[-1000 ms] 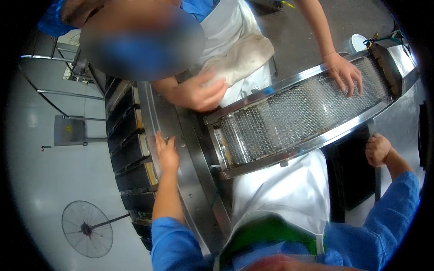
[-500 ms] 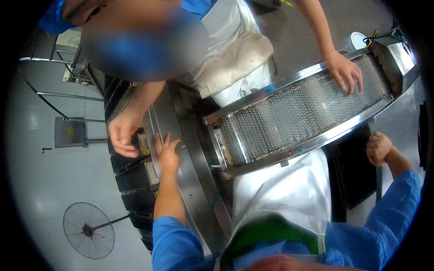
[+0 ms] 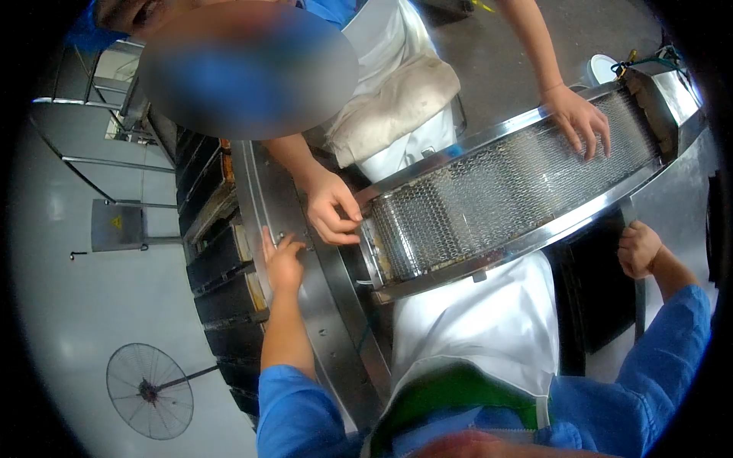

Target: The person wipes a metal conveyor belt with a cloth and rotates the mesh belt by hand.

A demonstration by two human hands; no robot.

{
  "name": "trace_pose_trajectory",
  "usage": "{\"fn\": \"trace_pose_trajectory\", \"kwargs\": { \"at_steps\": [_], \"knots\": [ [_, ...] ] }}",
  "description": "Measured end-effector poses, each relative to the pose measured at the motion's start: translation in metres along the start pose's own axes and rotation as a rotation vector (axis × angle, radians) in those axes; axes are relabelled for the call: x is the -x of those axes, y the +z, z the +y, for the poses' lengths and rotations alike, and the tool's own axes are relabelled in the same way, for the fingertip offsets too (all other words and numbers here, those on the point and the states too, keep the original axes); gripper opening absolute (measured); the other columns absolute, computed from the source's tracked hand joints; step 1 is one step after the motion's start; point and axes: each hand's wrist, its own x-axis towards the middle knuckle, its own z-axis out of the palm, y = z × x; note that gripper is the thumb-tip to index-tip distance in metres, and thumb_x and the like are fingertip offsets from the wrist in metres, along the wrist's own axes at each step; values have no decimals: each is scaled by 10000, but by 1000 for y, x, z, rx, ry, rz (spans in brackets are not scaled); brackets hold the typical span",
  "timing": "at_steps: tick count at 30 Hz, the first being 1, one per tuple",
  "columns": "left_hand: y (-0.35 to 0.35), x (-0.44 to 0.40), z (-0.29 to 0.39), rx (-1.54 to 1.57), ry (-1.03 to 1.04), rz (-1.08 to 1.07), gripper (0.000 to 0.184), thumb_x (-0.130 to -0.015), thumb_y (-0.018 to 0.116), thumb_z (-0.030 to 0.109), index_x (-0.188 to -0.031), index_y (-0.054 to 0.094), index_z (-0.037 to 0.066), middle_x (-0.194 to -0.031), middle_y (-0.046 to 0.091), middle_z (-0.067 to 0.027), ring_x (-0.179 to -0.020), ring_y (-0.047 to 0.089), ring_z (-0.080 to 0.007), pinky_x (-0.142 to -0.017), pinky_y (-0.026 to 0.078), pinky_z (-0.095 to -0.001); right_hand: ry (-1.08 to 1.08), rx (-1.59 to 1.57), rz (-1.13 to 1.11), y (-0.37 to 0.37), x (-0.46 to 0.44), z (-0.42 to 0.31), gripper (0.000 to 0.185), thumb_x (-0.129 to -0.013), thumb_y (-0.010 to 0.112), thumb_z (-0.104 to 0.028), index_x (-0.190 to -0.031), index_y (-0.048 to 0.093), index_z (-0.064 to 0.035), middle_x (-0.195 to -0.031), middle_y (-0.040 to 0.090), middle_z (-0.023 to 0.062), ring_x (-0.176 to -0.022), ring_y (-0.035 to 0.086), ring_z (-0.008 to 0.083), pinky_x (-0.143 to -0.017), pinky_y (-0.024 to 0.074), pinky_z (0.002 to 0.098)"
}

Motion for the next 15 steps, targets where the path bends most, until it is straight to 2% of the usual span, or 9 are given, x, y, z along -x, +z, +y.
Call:
{"fn": "trace_pose_trajectory", "kwargs": {
  "at_steps": [10,15],
  "knots": [
    [-2,0,1,29,17,17,291,-762,547,-27,-821,740,181,-1254,620,24,-1438,195,-304,-1185,177,-458,10,0,-19,2,3,1,180,-465,639,-201,-490,464,-166,-565,496,-14,-603,495,209,-579,378,368],
    [0,0,1,60,25,30,281,-789,527,1,-791,741,183,-1226,638,11,-1439,198,-308,-1186,169,-463,74,26,-106,14,12,3,158,-484,647,-249,-528,521,-165,-617,526,-4,-671,538,240,-641,429,394]
  ]
}}
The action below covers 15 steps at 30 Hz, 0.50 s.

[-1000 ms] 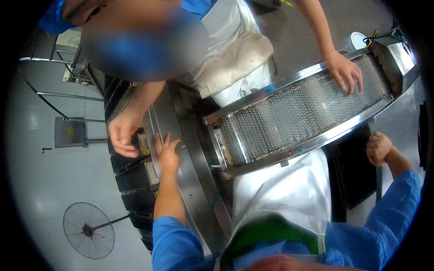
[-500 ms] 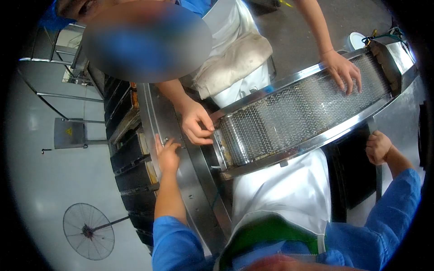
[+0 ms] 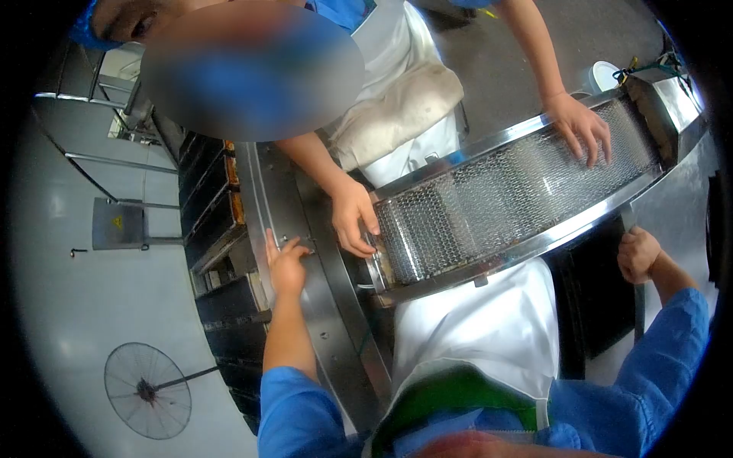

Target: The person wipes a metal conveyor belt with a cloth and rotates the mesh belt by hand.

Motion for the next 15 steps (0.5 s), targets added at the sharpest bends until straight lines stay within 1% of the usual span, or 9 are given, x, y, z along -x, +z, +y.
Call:
{"fn": "trace_pose_trajectory", "kwargs": {
  "at_steps": [4,6,10,11,13,15],
  "knots": [
    [1,0,-2,-17,-2,-2,280,-786,540,-3,-808,744,188,-1240,631,14,-1441,191,-305,-1187,170,-455,-42,-11,-11,-13,-7,-2,149,-483,648,-263,-532,540,-172,-626,538,1,-680,544,246,-654,434,398],
    [2,0,-4,-13,-17,-19,284,-779,554,-9,-827,746,195,-1244,628,15,-1443,187,-302,-1186,171,-455,-60,24,73,-13,-9,-5,171,-461,634,-217,-497,476,-161,-573,500,-20,-604,496,209,-595,390,371],
    [2,0,-2,-27,-29,-31,296,-772,558,-21,-842,745,197,-1244,626,18,-1443,186,-301,-1185,173,-455,-52,-57,86,0,-1,1,173,-466,634,-225,-498,475,-163,-577,504,-19,-618,501,208,-601,394,372],
    [1,1,-2,-22,-20,-34,293,-772,559,-20,-845,745,195,-1243,627,19,-1443,186,-301,-1184,175,-454,-38,-26,37,9,6,3,164,-476,643,-251,-518,508,-168,-599,520,-12,-644,521,224,-618,410,386],
    [1,0,-2,-16,-10,-34,291,-772,559,-20,-847,744,193,-1241,627,19,-1443,186,-301,-1183,177,-453,-21,8,-12,3,2,2,161,-486,652,-277,-539,541,-172,-620,535,-5,-670,540,240,-635,426,400],
    [1,-1,-3,-12,-4,-29,283,-767,564,-21,-850,741,184,-1240,628,17,-1441,189,-304,-1181,180,-454,-69,38,8,-7,-2,0,170,-479,653,-273,-533,529,-171,-614,533,-10,-666,539,236,-626,422,394]
  ]
}}
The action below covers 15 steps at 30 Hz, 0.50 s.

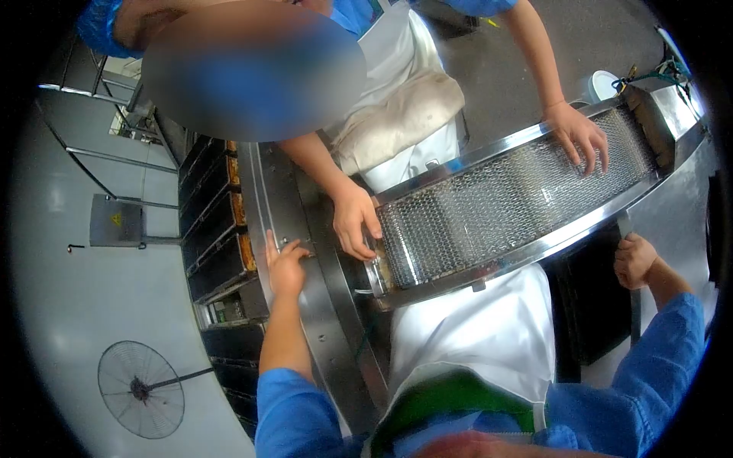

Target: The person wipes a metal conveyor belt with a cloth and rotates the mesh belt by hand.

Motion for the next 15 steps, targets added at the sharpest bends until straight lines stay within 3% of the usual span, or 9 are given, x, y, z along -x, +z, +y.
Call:
{"fn": "trace_pose_trajectory", "kwargs": {
  "at_steps": [15],
  "knots": [
    [-1,1,2,9,-18,14,245,-755,569,-29,-782,729,156,-1204,643,-8,-1431,213,-308,-1177,198,-466,26,-49,31,2,-1,-1,168,-508,644,-243,-519,498,-161,-594,518,-13,-641,525,223,-603,415,385]
  ]
}}
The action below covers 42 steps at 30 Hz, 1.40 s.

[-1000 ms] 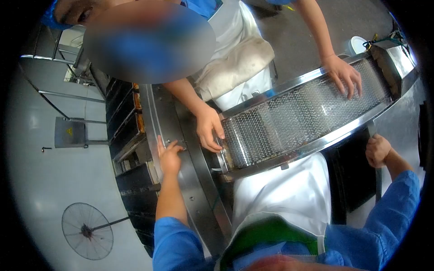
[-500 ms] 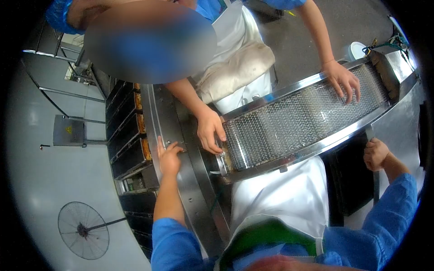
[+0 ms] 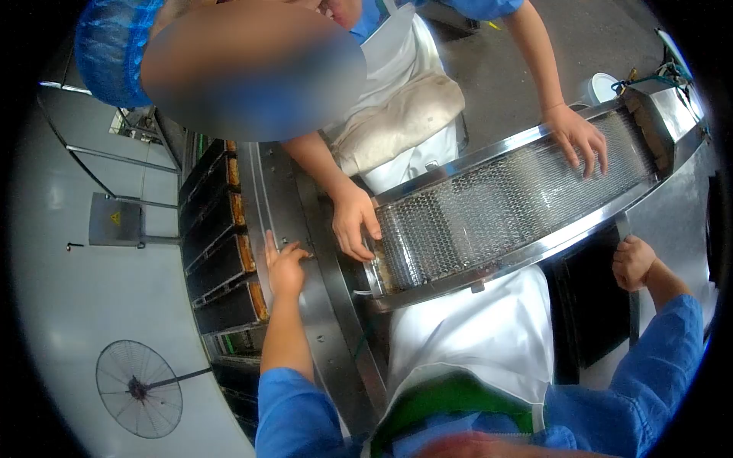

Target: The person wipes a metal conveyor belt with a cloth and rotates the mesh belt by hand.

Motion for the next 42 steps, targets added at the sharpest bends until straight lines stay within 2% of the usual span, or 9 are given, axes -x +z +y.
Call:
{"fn": "trace_pose_trajectory", "kwargs": {
  "at_steps": [16,27,42],
  "knots": [
    [0,0,0,0,-24,-20,246,-749,573,-27,-786,721,165,-1208,641,-10,-1434,209,-305,-1181,184,-473,5,-48,16,3,1,2,178,-500,662,-242,-529,507,-158,-607,520,-15,-657,528,222,-608,420,384],
    [6,-1,-6,-3,37,29,270,-735,568,-35,-814,736,160,-1030,679,-42,-1421,237,-316,-1168,203,-477,9,-39,3,4,3,2,182,-498,664,-226,-530,498,-159,-608,522,-17,-660,527,220,-607,417,388],
    [-4,-1,6,-27,-30,-2,331,-742,557,-77,-898,750,143,-1104,683,-19,-1431,217,-287,-1182,187,-440,0,-29,10,-5,-3,-1,170,-502,655,-230,-530,502,-163,-601,513,-18,-643,529,217,-592,412,383]
  ]
}}
